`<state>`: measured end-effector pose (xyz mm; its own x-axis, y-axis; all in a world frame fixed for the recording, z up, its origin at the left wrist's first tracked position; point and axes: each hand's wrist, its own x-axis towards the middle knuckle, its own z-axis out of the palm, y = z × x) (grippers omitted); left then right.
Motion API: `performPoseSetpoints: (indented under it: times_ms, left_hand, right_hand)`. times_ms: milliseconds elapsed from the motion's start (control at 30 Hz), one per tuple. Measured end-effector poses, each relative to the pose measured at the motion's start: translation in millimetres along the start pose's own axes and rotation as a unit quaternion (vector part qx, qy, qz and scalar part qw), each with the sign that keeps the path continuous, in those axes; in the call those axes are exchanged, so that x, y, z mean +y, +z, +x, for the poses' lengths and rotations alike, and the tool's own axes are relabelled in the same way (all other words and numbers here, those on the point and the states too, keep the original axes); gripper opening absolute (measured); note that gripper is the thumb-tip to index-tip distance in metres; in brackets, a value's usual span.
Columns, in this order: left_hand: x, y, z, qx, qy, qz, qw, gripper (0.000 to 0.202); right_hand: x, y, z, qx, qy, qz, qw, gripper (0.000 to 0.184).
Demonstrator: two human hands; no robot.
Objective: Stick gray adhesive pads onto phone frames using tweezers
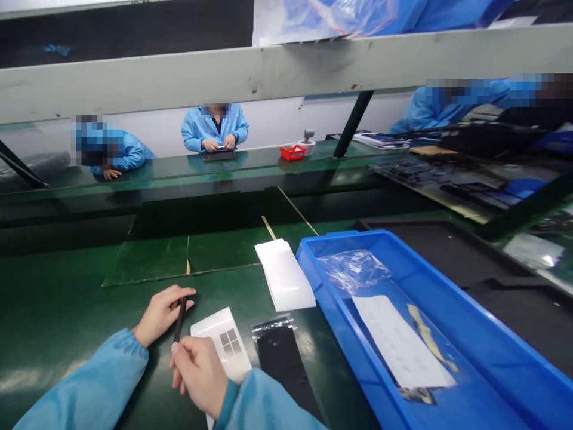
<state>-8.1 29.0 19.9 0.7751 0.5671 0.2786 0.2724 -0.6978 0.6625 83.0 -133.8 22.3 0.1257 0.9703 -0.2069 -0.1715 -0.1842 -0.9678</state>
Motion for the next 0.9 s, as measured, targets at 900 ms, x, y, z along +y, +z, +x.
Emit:
performPoseSetpoints:
  times_ms: [900]
  left_hand:
    - [-14.5,4.4,-8.5,0.044,-0.033,0.035,0.998,0.052]
  right_hand:
    - [8.7,13.3,4.9,0.046,0.03,0.051,0.997,0.05]
